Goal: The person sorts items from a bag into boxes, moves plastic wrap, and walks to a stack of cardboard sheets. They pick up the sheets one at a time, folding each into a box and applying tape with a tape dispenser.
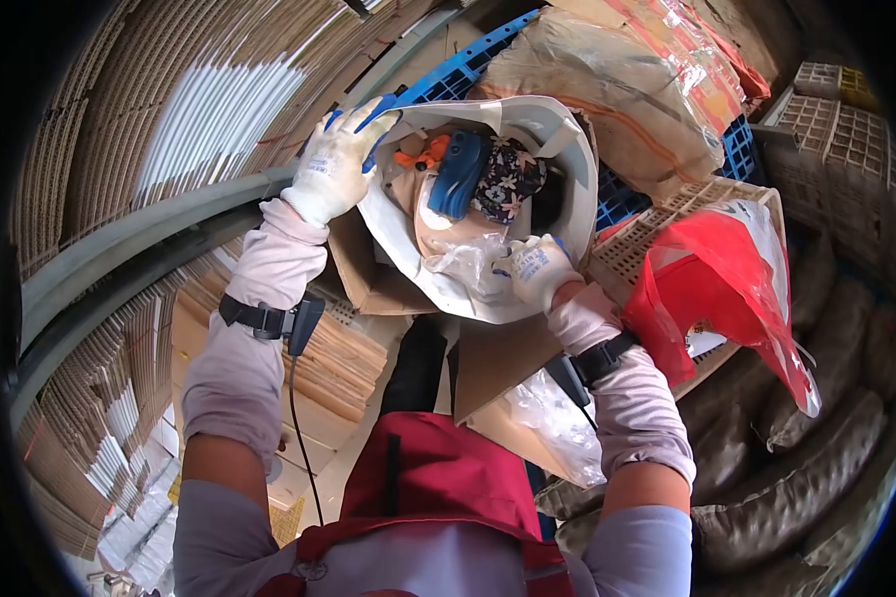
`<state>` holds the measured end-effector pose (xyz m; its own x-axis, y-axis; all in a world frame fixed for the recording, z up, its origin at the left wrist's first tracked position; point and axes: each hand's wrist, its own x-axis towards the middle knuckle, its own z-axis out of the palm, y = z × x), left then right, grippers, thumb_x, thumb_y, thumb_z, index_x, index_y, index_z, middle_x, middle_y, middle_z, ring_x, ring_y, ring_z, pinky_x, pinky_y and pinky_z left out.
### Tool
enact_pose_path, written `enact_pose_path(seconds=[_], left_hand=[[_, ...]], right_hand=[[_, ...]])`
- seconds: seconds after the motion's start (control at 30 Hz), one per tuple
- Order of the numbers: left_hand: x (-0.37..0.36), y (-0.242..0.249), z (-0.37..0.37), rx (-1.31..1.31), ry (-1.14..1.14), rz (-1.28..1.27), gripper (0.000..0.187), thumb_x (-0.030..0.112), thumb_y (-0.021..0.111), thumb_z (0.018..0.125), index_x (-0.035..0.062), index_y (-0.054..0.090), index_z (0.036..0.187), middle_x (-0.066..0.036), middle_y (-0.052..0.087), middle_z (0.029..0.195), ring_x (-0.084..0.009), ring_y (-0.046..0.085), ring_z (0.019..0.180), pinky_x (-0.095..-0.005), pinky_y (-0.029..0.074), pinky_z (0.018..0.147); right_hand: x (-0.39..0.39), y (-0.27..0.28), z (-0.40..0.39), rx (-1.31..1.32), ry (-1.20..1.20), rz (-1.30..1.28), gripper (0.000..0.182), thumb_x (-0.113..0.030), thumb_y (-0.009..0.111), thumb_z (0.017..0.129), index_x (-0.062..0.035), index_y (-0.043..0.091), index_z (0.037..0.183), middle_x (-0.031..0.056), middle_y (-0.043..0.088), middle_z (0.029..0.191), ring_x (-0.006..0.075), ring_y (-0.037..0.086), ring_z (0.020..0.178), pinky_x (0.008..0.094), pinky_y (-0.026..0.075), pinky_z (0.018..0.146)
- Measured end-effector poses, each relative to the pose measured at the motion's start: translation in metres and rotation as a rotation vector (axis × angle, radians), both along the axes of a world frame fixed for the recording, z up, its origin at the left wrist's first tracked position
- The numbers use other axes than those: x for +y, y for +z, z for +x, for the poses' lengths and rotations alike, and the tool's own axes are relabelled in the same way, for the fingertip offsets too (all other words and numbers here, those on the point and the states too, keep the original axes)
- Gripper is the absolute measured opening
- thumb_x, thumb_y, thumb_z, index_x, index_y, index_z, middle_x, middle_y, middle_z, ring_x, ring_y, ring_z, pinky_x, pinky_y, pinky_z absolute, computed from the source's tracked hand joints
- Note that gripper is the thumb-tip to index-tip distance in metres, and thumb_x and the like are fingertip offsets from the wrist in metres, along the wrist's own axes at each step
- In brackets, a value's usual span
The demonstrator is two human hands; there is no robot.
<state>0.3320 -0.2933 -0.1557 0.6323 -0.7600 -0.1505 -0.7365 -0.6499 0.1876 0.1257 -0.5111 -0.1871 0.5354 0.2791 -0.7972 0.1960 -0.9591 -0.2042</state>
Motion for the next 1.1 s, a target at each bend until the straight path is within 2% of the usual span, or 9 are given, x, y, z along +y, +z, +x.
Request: enact_pose_path(seconds=[0.37,0.43,0.47,0.57,0.67,0.77,0.9,1.0,1.1], left_hand=[[-0.002,-0.001,-0.005,0.011,-0.02,0.025,0.06,0.011,0.061,0.078,0.0159,0.045,0.136,-0.01,0.04,0.144,-0.0264,0.041,0.13,-0.0471,0.025,0.11],[-0.003,-0.002,-0.007,0.009,-0.036,-0.001,0.06,0.012,0.061,0.079,0.016,0.045,0.136,-0.01,0.04,0.144,-0.0255,0.042,0.129,-0.0467,0.026,0.11],[-0.004,-0.003,-0.008,0.011,-0.038,-0.005,0.06,0.012,0.061,0.079,0.016,0.045,0.136,-0.01,0.04,0.144,-0.0255,0.042,0.129,-0.0467,0.026,0.11],[-0.004,-0.003,-0.008,0.005,-0.038,-0.011,0.06,0.011,0.061,0.079,0.0161,0.045,0.136,-0.01,0.04,0.144,-0.025,0.042,0.129,-0.0465,0.026,0.109],[-0.002,-0.002,-0.007,0.013,-0.045,-0.045,0.06,0.01,0.061,0.078,0.0157,0.045,0.136,-0.009,0.041,0.144,-0.0255,0.042,0.129,-0.0461,0.027,0.109],[0.0,-0.001,-0.006,0.022,-0.068,-0.049,0.06,0.009,0.06,0.078,0.0161,0.046,0.136,-0.008,0.041,0.144,-0.0261,0.042,0.128,-0.0456,0.027,0.109],[0.002,-0.001,-0.008,0.061,-0.065,-0.074,0.062,0.006,0.062,0.077,0.0157,0.045,0.136,-0.009,0.041,0.143,-0.0274,0.042,0.128,-0.0456,0.027,0.109],[0.003,0.004,-0.012,0.076,-0.059,-0.061,0.064,0.004,0.063,0.076,0.0146,0.045,0.137,-0.01,0.042,0.142,-0.0283,0.041,0.129,-0.0454,0.028,0.109],[0.006,0.003,-0.01,0.055,-0.062,-0.036,0.062,0.002,0.06,0.077,0.0146,0.045,0.136,-0.01,0.042,0.142,-0.0282,0.042,0.128,-0.0452,0.028,0.109]], right_hand=[[0.007,0.008,0.005,-0.077,-0.167,0.093,0.043,-0.027,0.058,0.083,-0.0266,0.057,0.126,0.0075,0.055,0.124,0.0276,0.051,0.115,0.0439,0.038,0.095],[0.019,0.029,0.017,-0.169,-0.01,-0.101,0.056,-0.034,0.059,0.082,-0.0224,0.047,0.136,0.0113,0.044,0.14,0.0326,0.043,0.127,0.0517,0.035,0.1],[0.024,0.027,0.017,-0.166,-0.012,-0.104,0.056,-0.034,0.059,0.082,-0.0224,0.047,0.136,0.0113,0.044,0.14,0.0326,0.043,0.127,0.0517,0.035,0.1],[0.039,0.026,0.029,0.009,-0.006,0.0,0.086,-0.046,0.065,0.078,-0.0191,0.024,0.148,0.0155,0.029,0.15,0.0374,0.028,0.137,0.0596,0.023,0.107],[0.055,0.015,0.035,-0.018,-0.025,0.045,0.088,-0.057,0.062,0.076,-0.016,0.028,0.147,0.0167,0.033,0.147,0.0385,0.032,0.135,0.0599,0.025,0.106],[0.062,0.007,0.057,0.034,-0.349,0.226,0.084,-0.064,0.056,0.078,-0.0118,0.037,0.141,0.0218,0.04,0.139,0.0431,0.034,0.13,0.0554,0.028,0.105],[0.104,-0.013,0.084,0.081,-0.414,0.076,0.067,-0.06,0.046,0.086,-0.0132,0.047,0.134,0.0172,0.051,0.132,0.0359,0.042,0.127,0.0592,0.029,0.102],[0.118,-0.024,0.097,0.086,-0.456,0.088,0.053,-0.05,0.043,0.09,-0.0089,0.062,0.118,0.0143,0.061,0.122,0.0332,0.057,0.113,0.049,0.043,0.095],[0.114,-0.072,0.088,0.13,-0.492,0.093,0.047,-0.043,0.041,0.092,-0.0089,0.066,0.111,0.0157,0.063,0.115,0.0338,0.062,0.104,0.0431,0.048,0.09]])
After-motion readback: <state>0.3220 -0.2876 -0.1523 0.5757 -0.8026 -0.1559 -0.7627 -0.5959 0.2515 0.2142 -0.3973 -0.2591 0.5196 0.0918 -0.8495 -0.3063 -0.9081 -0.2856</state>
